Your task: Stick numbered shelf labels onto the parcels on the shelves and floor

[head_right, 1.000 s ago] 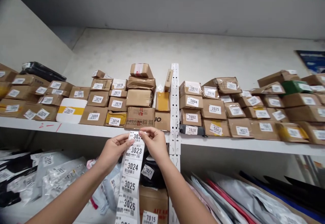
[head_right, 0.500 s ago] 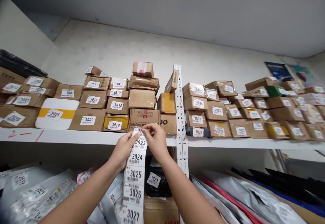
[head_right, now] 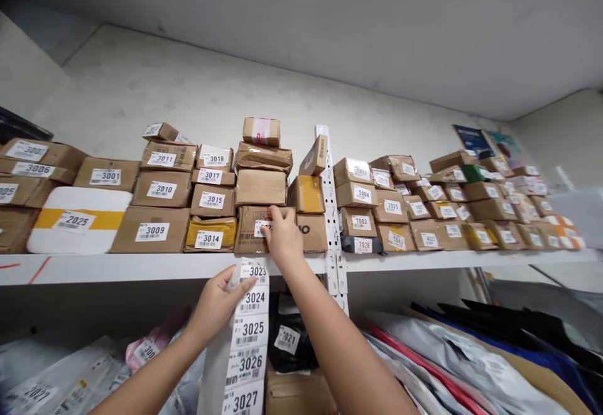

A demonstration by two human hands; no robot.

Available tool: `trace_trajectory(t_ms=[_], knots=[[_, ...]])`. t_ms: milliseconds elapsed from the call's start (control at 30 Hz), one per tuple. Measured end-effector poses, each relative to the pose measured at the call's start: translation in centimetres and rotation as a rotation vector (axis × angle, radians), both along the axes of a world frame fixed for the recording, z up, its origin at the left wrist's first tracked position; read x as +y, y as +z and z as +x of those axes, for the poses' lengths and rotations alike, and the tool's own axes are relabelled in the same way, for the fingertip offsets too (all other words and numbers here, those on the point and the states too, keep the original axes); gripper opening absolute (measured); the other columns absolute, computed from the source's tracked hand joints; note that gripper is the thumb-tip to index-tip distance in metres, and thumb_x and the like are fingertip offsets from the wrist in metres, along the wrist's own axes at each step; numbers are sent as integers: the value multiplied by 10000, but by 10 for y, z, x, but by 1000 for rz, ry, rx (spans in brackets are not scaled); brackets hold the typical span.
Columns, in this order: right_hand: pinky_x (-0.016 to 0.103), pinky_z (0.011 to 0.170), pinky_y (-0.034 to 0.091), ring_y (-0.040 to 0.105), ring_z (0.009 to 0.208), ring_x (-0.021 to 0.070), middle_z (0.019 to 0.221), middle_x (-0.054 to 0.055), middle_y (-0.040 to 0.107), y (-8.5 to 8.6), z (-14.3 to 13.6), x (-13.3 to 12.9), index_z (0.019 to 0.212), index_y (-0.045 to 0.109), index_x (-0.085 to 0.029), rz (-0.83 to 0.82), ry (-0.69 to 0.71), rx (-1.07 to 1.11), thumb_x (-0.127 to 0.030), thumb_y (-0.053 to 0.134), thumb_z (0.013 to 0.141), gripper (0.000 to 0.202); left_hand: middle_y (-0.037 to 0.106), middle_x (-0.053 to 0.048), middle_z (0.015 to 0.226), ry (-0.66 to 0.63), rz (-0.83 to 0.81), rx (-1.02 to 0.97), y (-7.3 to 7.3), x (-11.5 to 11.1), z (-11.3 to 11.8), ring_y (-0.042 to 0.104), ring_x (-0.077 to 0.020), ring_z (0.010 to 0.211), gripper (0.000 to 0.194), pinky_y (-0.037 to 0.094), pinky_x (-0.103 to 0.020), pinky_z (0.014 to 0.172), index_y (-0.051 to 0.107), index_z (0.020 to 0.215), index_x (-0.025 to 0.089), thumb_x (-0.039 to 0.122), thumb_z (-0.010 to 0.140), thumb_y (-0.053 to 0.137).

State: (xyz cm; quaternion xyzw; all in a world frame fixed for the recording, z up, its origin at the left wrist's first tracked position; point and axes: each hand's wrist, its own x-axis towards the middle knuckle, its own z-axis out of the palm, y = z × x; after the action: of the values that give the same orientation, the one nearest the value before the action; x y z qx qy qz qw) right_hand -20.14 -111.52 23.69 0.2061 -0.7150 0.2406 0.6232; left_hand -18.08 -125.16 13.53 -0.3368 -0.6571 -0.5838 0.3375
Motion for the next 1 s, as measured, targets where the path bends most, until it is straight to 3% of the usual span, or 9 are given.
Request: trace_trajectory(t_ms=[67,200,300,400,467,567,733,900,1000], knots=[[362,661,463,568,832,251,1050,130,523,1,4,0,1055,557,-187,50,-127,47,-245,685,739,346,552,21,646,0,-15,38,2,-5,-1,481,-135,642,285,391,-227,612,558,684,171,440,768,599],[380,791,466,560,907,249,921,84,608,4,9,6,826,611,-179,309,-30,92,-222,686,746,118,533,1,711,-27,-45,147,10,-12,-8,500,-150,699,296,400,-241,653,574,666,169,427,810,555],[399,837,468,569,971,250,1007,108,649,1,21,8,913,647,-161,157,163,53,-266,654,777,172,587,-48,875,-64,-42,234,18,-14,-13,544,-187,856,306,420,-279,790,640,740,168,418,852,504],[332,710,504,625,809,190,954,83,696,-5,35,6,970,667,-170,175,478,-267,-325,635,783,245,635,-66,977,-161,-4,207,26,-13,-15,561,-197,922,311,421,-306,868,682,876,180,438,853,510],[319,688,492,622,747,174,861,62,710,-10,41,3,874,695,-174,209,513,-362,-266,672,734,169,670,-57,926,-236,71,124,30,-9,-14,587,-192,874,317,451,-298,817,685,939,185,454,796,594],[299,661,474,604,682,149,745,44,693,-12,41,1,747,686,-161,87,552,-377,-194,689,677,78,689,-41,750,-309,256,-13,34,-1,-13,614,-182,733,401,478,-264,662,686,905,164,468,647,731],[256,524,439,545,536,114,597,5,628,-11,29,0,665,643,-155,-139,779,-452,-293,756,559,208,666,-18,645,-259,361,31,46,7,-14,575,-132,603,410,449,-208,552,662,743,148,511,578,757],[280,574,463,558,612,144,674,30,643,-11,20,-13,690,644,-174,-155,713,-148,-330,679,660,162,490,60,474,-142,455,118,63,6,-13,401,-59,458,421,301,-152,425,548,563,155,537,663,695],[288,628,471,565,648,150,709,32,649,-1,21,-22,710,648,-180,-129,630,4,-289,638,711,110,624,27,624,-185,414,109,72,4,-8,524,-96,539,374,403,-178,490,636,765,168,501,627,737]])
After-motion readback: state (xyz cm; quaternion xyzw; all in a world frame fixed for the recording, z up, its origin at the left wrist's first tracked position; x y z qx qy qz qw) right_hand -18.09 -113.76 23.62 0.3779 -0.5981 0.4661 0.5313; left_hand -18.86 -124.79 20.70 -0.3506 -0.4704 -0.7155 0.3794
